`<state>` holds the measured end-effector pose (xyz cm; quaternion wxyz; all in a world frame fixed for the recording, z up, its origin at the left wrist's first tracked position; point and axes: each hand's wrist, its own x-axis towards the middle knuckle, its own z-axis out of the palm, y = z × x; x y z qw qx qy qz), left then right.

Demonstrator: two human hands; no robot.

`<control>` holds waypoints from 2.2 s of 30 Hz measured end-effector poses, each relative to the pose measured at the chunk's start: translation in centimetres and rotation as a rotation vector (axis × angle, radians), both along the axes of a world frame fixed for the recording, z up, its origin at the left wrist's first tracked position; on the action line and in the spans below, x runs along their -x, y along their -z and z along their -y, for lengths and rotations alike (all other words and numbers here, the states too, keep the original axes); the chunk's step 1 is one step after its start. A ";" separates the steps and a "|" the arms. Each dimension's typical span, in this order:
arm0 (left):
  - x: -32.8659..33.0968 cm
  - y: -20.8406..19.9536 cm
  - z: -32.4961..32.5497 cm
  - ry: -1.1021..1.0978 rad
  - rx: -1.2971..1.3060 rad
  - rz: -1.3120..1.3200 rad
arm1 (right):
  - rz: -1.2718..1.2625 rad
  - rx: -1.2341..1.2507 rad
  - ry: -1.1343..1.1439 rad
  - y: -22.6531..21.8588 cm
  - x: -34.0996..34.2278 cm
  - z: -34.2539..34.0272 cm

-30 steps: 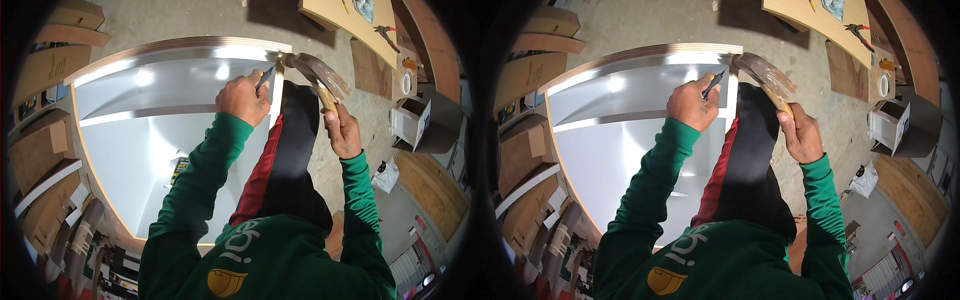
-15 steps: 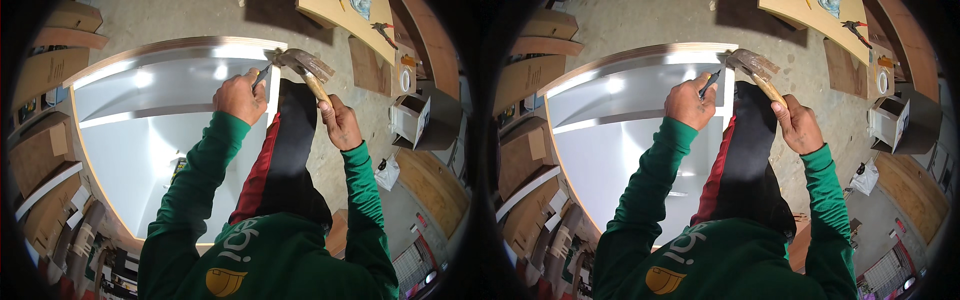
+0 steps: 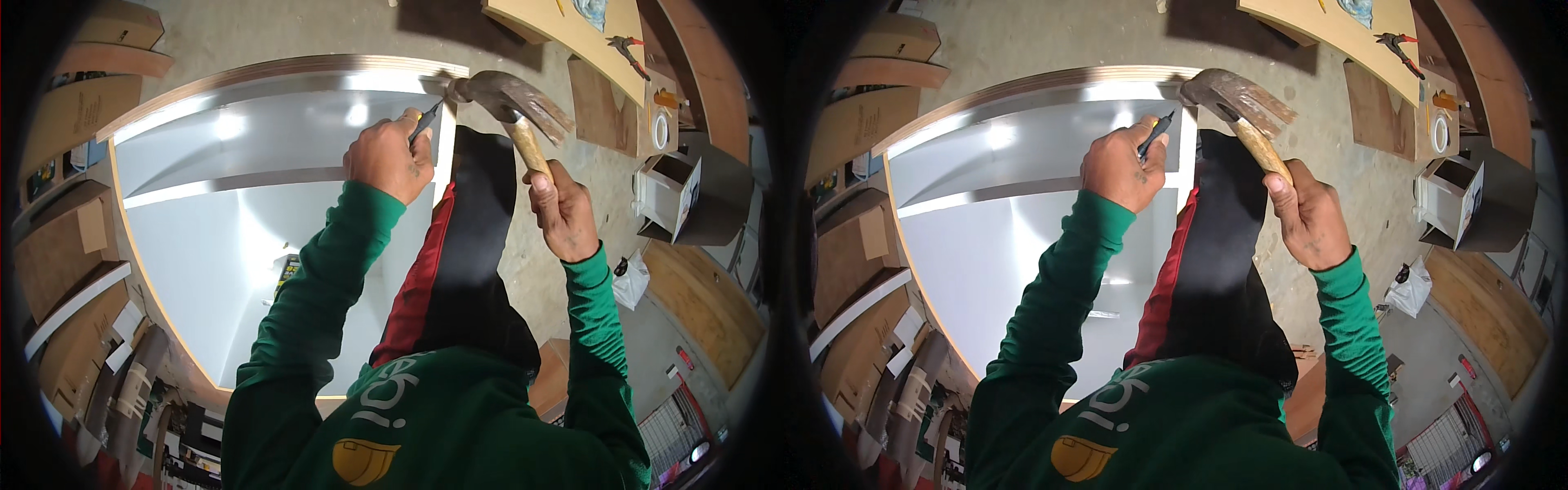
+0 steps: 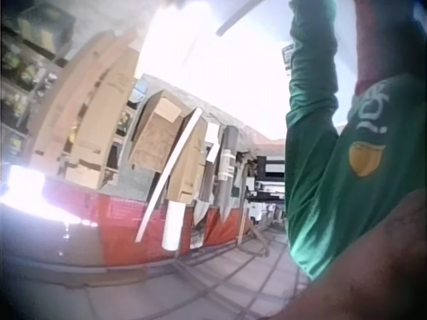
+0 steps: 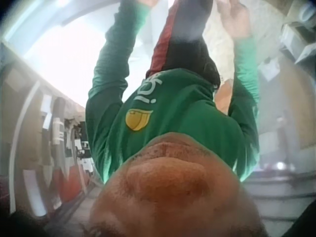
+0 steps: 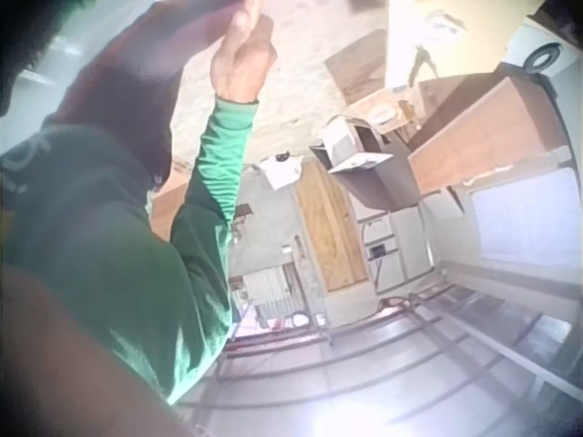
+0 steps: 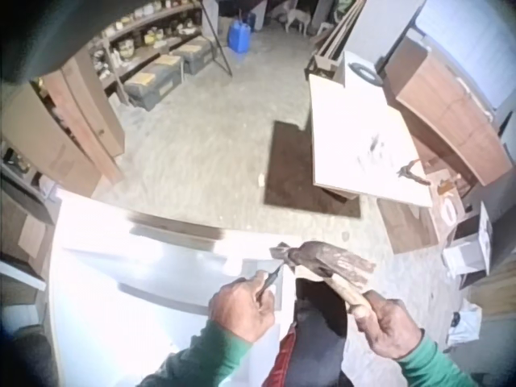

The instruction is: The person assembles a wooden cabinet by using a utility knife to trim edges, applying glue from a bottle, and using a hammer to secure pieces together.

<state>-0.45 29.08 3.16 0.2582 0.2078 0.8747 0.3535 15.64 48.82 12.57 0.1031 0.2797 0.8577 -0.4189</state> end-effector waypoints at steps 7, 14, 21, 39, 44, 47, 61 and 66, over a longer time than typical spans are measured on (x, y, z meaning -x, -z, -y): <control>0.1 0.0 -0.2 -0.016 -0.022 -0.059 | 0.047 -0.005 -0.037 2.4 0.6 -0.9; 0.0 -0.3 -0.2 -0.003 0.003 -0.052 | -0.008 0.013 -0.006 0.3 0.0 -0.3; 0.0 -0.3 -0.2 -0.005 -0.002 -0.057 | -0.021 0.042 0.021 0.0 -0.2 -0.2; -0.2 0.3 -0.1 -0.012 -0.041 -0.036 | -0.042 0.042 -0.003 0.6 -0.3 0.0; -0.1 -0.7 -0.4 0.012 0.030 -0.068 | 0.017 -0.001 -0.011 1.4 -0.2 -0.6; -0.3 0.0 -0.3 -0.012 -0.015 -0.081 | -0.058 0.018 -0.011 0.5 -0.2 0.0; -0.5 -0.2 -0.2 -0.003 -0.017 -0.045 | -0.047 -0.003 -0.021 2.1 -0.6 -0.2; -0.1 -0.3 -0.7 0.023 -0.001 -0.094 | 0.059 -0.051 -0.041 2.2 0.1 -1.2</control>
